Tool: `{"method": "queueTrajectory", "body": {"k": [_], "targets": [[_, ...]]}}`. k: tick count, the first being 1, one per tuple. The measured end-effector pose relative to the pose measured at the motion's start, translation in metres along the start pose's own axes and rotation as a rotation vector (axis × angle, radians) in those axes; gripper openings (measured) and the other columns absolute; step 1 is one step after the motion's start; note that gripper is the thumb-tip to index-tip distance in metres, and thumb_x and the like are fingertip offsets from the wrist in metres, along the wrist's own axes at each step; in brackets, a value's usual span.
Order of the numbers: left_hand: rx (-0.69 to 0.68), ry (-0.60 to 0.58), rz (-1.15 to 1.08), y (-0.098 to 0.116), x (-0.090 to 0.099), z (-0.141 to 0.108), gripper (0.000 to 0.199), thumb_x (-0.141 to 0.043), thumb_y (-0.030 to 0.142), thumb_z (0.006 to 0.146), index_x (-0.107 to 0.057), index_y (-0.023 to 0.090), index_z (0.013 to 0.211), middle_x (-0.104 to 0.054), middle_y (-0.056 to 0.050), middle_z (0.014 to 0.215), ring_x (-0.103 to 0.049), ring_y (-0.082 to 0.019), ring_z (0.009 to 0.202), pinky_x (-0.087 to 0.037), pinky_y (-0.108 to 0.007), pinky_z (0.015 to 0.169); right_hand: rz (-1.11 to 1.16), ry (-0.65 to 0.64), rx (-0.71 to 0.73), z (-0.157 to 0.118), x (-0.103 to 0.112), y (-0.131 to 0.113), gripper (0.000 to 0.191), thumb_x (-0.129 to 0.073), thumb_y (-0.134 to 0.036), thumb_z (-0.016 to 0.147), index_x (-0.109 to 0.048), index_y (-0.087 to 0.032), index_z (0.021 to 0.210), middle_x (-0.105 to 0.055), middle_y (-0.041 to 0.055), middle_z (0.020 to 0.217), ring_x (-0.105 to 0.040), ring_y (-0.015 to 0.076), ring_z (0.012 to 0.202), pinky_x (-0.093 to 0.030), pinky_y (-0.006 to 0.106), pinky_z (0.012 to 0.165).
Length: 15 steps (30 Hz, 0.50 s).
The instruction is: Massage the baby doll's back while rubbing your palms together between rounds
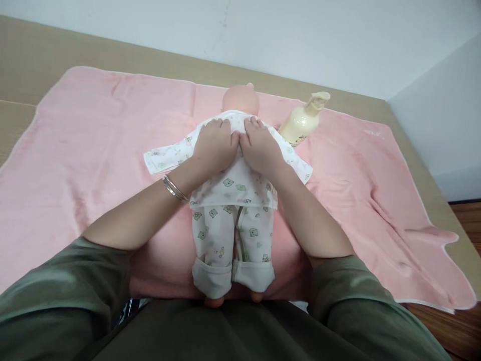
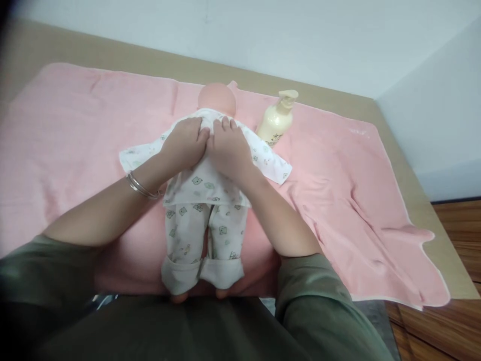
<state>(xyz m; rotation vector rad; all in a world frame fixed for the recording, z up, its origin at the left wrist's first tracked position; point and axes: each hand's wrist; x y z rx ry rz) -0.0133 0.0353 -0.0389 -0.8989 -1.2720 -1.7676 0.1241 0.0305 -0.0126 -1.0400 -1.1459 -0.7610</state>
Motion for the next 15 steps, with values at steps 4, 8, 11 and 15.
{"method": "queueTrajectory", "body": {"k": [4,8,11,15], "targets": [[-0.04,0.029,0.021,0.012,0.001,-0.014,0.047,-0.026,0.029,0.106,-0.058,0.01,0.135,-0.06,-0.026,0.148,-0.051,-0.04,0.148,-0.038,-0.06,0.127,0.062,-0.026,-0.1,0.021,0.0,0.019,0.067,-0.034,-0.026,0.106,-0.032,0.009,0.164,-0.029,0.0269,0.176,-0.025,0.038,0.167,-0.022,0.054,0.14],[-0.046,0.002,0.021,0.01,0.002,-0.009,0.043,-0.03,0.025,0.103,-0.062,0.01,0.127,-0.065,-0.025,0.141,-0.057,-0.039,0.141,-0.043,-0.058,0.124,0.052,0.015,-0.087,0.016,0.0,0.017,0.065,-0.032,-0.029,0.108,-0.037,0.007,0.162,-0.036,0.027,0.173,-0.03,0.0385,0.166,-0.024,0.058,0.138],[0.002,-0.013,0.022,0.004,0.006,0.002,0.038,-0.033,0.025,0.101,-0.065,0.015,0.119,-0.071,-0.02,0.13,-0.065,-0.036,0.129,-0.05,-0.053,0.116,0.03,-0.015,-0.072,0.001,0.005,0.003,0.062,-0.033,-0.027,0.109,-0.039,0.006,0.161,-0.039,0.0263,0.172,-0.032,0.0399,0.165,-0.025,0.059,0.138],[0.047,-0.035,0.012,-0.002,0.008,0.009,0.034,-0.035,0.028,0.1,-0.066,0.018,0.107,-0.074,-0.018,0.115,-0.069,-0.034,0.113,-0.054,-0.05,0.108,-0.048,-0.034,-0.029,-0.019,0.012,-0.018,0.062,-0.035,-0.021,0.108,-0.035,0.009,0.162,-0.035,0.0291,0.172,-0.03,0.0423,0.165,-0.025,0.056,0.139]]}}
Point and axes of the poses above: each hand's wrist, its own z-axis towards the middle knuckle, its own x-axis out of the back of the hand, y = z × x
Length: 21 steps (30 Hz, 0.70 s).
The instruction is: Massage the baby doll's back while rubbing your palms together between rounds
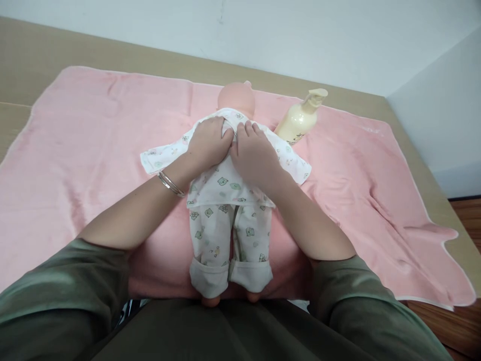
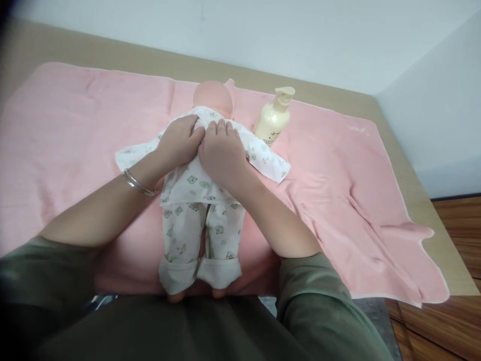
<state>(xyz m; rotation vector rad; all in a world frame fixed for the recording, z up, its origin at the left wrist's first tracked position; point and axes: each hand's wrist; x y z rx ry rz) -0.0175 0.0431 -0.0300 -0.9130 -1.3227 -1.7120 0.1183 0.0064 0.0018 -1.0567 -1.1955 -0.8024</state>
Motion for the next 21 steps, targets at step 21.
{"method": "queueTrajectory", "body": {"k": [21], "targets": [[-0.013,0.046,-0.093,-0.002,-0.008,-0.001,0.033,-0.034,0.027,0.101,-0.065,0.018,0.108,-0.073,-0.018,0.119,-0.066,-0.034,0.121,-0.048,-0.052,0.116,0.156,0.048,-0.062,0.031,-0.017,0.018,0.069,-0.038,-0.028,0.102,-0.034,-0.004,0.167,-0.028,0.0183,0.179,-0.019,0.035,0.17,-0.014,0.06,0.14]]}}
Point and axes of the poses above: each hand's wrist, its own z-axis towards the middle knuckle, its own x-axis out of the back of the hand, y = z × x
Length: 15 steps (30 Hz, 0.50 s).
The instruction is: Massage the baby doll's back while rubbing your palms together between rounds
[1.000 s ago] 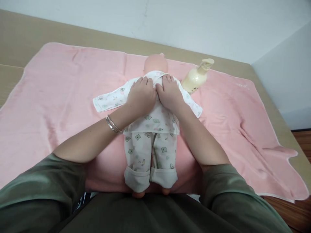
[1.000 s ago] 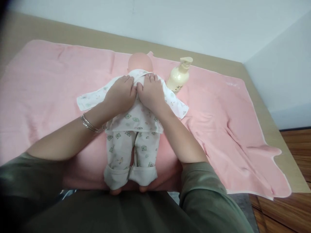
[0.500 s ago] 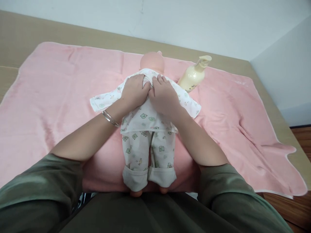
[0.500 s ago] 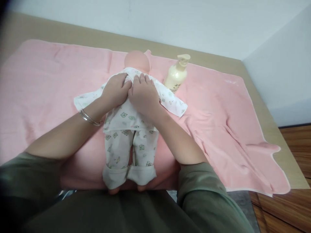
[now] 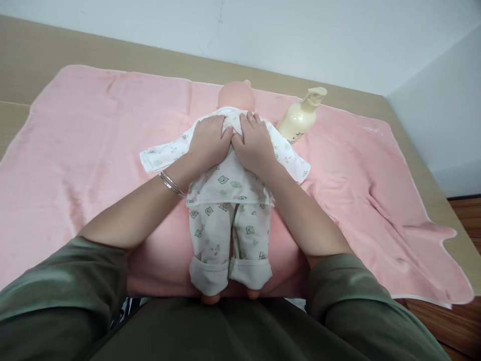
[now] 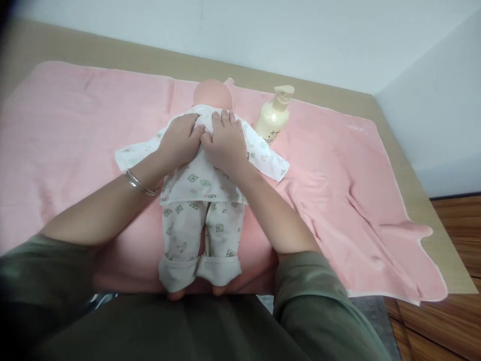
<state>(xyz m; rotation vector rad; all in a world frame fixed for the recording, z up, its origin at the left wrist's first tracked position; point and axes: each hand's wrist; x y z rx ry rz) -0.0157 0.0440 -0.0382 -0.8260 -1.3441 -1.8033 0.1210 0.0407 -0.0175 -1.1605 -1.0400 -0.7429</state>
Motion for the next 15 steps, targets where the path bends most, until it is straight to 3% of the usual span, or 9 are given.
{"method": "queueTrajectory", "body": {"k": [5,9,15], "targets": [[0.003,0.038,0.018,-0.002,-0.01,-0.003,0.043,-0.029,0.028,0.105,-0.063,0.017,0.128,-0.069,-0.021,0.135,-0.061,-0.036,0.135,-0.042,-0.058,0.123,-0.015,-0.019,-0.004,0.001,0.001,0.002,0.068,-0.038,-0.027,0.104,-0.033,-0.004,0.168,-0.026,0.0185,0.179,-0.019,0.0343,0.17,-0.015,0.058,0.14],[0.025,0.109,-0.007,0.0,-0.022,-0.012,0.048,-0.031,0.035,0.107,-0.054,0.021,0.147,-0.059,-0.018,0.155,-0.048,-0.034,0.153,-0.03,-0.059,0.133,0.008,-0.007,0.048,0.005,0.002,0.013,0.064,-0.033,-0.029,0.107,-0.035,-0.005,0.167,-0.029,0.0184,0.178,-0.023,0.0329,0.169,-0.017,0.058,0.14],[-0.043,0.106,-0.064,0.011,-0.024,-0.025,0.054,-0.036,0.037,0.107,-0.048,0.018,0.156,-0.048,-0.018,0.168,-0.036,-0.036,0.162,-0.022,-0.063,0.136,0.088,-0.021,0.073,0.013,0.004,0.026,0.065,-0.029,-0.032,0.107,-0.034,-0.006,0.167,-0.027,0.0179,0.179,-0.021,0.0329,0.17,-0.015,0.064,0.139]]}}
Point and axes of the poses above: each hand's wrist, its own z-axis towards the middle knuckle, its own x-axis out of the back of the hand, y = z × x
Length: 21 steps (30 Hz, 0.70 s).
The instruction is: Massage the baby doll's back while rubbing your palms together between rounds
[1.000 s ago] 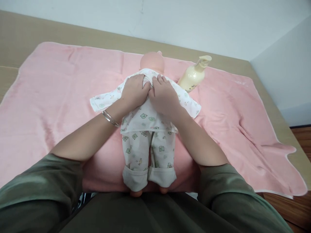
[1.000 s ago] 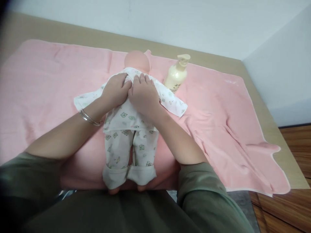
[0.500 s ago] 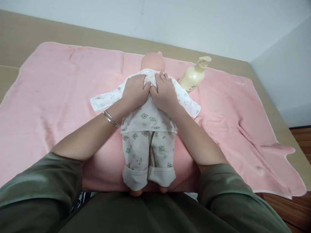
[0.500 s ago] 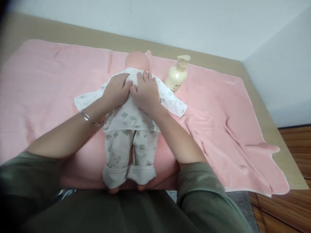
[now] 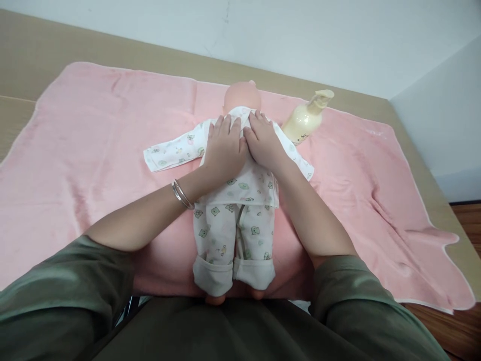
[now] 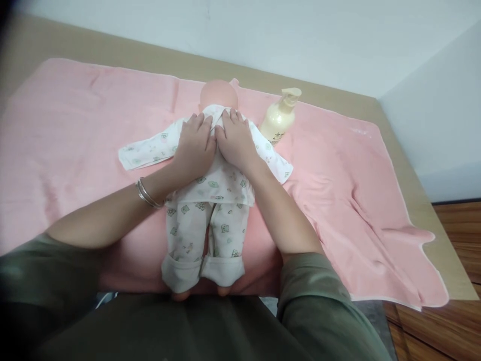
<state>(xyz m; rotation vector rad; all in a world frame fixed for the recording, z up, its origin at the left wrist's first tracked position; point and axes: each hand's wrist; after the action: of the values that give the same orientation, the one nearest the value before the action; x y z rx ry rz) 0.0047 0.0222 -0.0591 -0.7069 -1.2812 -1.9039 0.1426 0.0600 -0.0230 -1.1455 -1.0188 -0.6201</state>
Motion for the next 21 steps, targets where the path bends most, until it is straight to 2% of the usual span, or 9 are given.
{"method": "queueTrajectory", "body": {"k": [3,6,8,11,14,18,21], "targets": [[0.006,-0.007,-0.023,0.001,0.002,0.002,0.055,-0.036,0.034,0.105,-0.049,0.02,0.156,-0.05,-0.017,0.167,-0.037,-0.035,0.162,-0.022,-0.063,0.136,-0.006,-0.014,-0.02,-0.003,0.004,-0.005,0.064,-0.029,-0.027,0.105,-0.035,-0.005,0.165,-0.028,0.0186,0.178,-0.023,0.0344,0.169,-0.016,0.065,0.138],[0.019,-0.009,-0.025,-0.006,0.003,0.009,0.053,-0.034,0.033,0.104,-0.052,0.025,0.154,-0.054,-0.012,0.165,-0.041,-0.031,0.16,-0.025,-0.059,0.137,-0.03,-0.019,-0.011,-0.011,0.009,-0.016,0.057,-0.031,-0.022,0.104,-0.047,-0.008,0.156,-0.043,0.0178,0.172,-0.035,0.0356,0.163,-0.026,0.065,0.136],[0.021,-0.017,-0.024,-0.013,0.003,0.016,0.053,-0.033,0.032,0.104,-0.055,0.025,0.151,-0.056,-0.011,0.163,-0.044,-0.029,0.157,-0.028,-0.057,0.136,-0.071,-0.021,0.009,-0.018,0.01,-0.024,0.054,-0.032,-0.018,0.103,-0.05,-0.005,0.152,-0.049,0.0204,0.166,-0.04,0.0357,0.16,-0.031,0.062,0.135],[0.021,-0.028,-0.021,-0.022,0.004,0.026,0.051,-0.03,0.031,0.103,-0.059,0.027,0.146,-0.06,-0.011,0.158,-0.048,-0.028,0.154,-0.034,-0.055,0.133,-0.137,-0.03,0.032,-0.03,0.007,-0.034,0.057,-0.032,-0.017,0.104,-0.043,0.003,0.156,-0.043,0.0257,0.168,-0.033,0.0373,0.164,-0.027,0.058,0.137],[0.003,-0.036,0.002,-0.023,0.007,0.028,0.049,-0.028,0.033,0.105,-0.061,0.029,0.141,-0.065,-0.012,0.15,-0.053,-0.029,0.149,-0.04,-0.055,0.129,-0.136,-0.018,0.042,-0.035,0.004,-0.036,0.058,-0.033,-0.019,0.105,-0.041,0.001,0.159,-0.039,0.0244,0.171,-0.028,0.0397,0.166,-0.027,0.06,0.137],[-0.03,-0.023,0.067,-0.008,0.01,0.014,0.051,-0.027,0.028,0.106,-0.058,0.017,0.144,-0.064,-0.019,0.15,-0.053,-0.034,0.149,-0.038,-0.057,0.129,-0.078,-0.007,0.031,-0.022,0.005,-0.025,0.054,-0.034,-0.019,0.103,-0.049,-0.008,0.154,-0.043,0.0186,0.171,-0.034,0.0366,0.164,-0.034,0.061,0.134],[-0.078,-0.02,0.092,0.005,0.009,-0.003,0.053,-0.027,0.029,0.107,-0.051,0.01,0.15,-0.054,-0.024,0.16,-0.044,-0.035,0.157,-0.032,-0.056,0.134,-0.061,-0.001,-0.027,-0.01,0.006,-0.015,0.055,-0.035,-0.023,0.104,-0.048,-0.004,0.155,-0.036,0.02,0.175,-0.029,0.0362,0.166,-0.026,0.061,0.137]]}}
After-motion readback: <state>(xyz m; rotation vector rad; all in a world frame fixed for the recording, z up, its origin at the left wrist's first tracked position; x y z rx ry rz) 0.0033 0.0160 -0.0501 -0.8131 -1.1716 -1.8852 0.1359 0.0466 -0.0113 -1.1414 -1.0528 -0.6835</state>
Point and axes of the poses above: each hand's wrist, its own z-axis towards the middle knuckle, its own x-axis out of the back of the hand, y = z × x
